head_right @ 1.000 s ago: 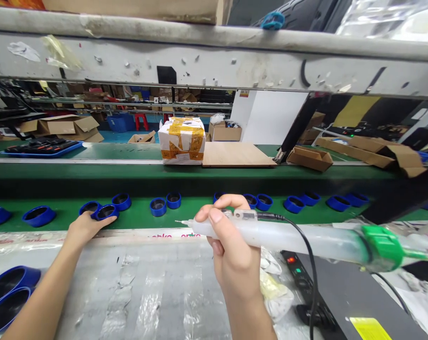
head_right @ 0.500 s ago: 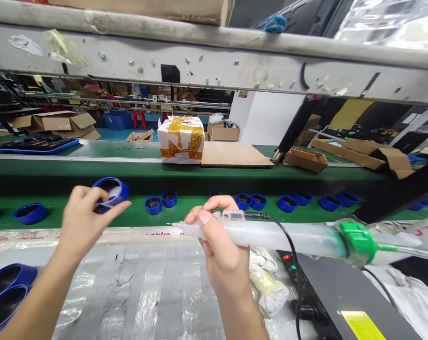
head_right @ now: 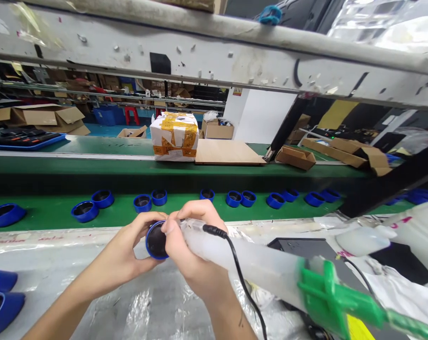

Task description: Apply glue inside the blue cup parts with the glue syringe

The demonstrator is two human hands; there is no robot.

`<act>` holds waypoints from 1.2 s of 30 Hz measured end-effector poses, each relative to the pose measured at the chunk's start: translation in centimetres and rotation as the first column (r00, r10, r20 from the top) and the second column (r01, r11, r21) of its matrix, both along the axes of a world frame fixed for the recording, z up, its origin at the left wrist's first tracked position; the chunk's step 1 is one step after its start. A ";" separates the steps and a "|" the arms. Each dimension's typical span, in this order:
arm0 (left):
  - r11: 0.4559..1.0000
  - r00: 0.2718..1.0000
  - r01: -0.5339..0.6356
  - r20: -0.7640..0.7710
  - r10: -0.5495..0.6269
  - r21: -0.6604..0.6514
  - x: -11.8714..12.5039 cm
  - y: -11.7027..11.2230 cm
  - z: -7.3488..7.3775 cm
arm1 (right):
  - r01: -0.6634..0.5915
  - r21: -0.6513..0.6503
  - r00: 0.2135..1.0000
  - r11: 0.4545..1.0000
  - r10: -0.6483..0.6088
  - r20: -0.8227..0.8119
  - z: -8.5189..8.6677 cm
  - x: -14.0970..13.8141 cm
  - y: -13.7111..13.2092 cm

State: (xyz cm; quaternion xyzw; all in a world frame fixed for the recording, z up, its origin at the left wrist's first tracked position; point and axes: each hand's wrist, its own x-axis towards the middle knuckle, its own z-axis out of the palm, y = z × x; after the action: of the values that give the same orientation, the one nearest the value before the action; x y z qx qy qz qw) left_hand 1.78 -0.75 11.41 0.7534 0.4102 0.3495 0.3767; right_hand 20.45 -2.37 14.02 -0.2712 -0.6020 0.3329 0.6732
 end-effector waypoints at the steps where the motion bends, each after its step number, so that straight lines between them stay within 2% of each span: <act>1: 1.000 1.000 -0.003 0.006 0.003 -0.012 0.0 -0.1 0.1 | -0.003 0.002 1.000 1.000 0.003 0.007 0.0 0.1 0.0; 14: 1.000 1.000 0.016 -0.023 -0.016 0.006 -0.4 -0.3 0.3 | 0.016 -0.010 0.995 1.000 -0.017 -0.102 0.8 -0.2 -0.1; 23: 0.999 1.000 0.010 0.001 -0.010 0.043 -0.8 -0.3 0.3 | 0.031 -0.025 0.995 0.999 -0.034 -0.098 0.7 0.1 -0.2; 36: 0.987 0.999 -0.028 -0.026 0.033 0.156 -1.3 -0.3 0.9 | 0.097 0.038 0.991 0.995 -0.100 0.085 0.3 0.8 -0.4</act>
State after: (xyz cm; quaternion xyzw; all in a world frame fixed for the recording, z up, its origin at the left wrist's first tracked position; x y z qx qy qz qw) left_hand 0.50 -1.04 12.31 0.7789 0.3985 0.3755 0.3057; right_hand 21.22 -2.78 14.36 -0.3033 -0.6220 0.2772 0.6666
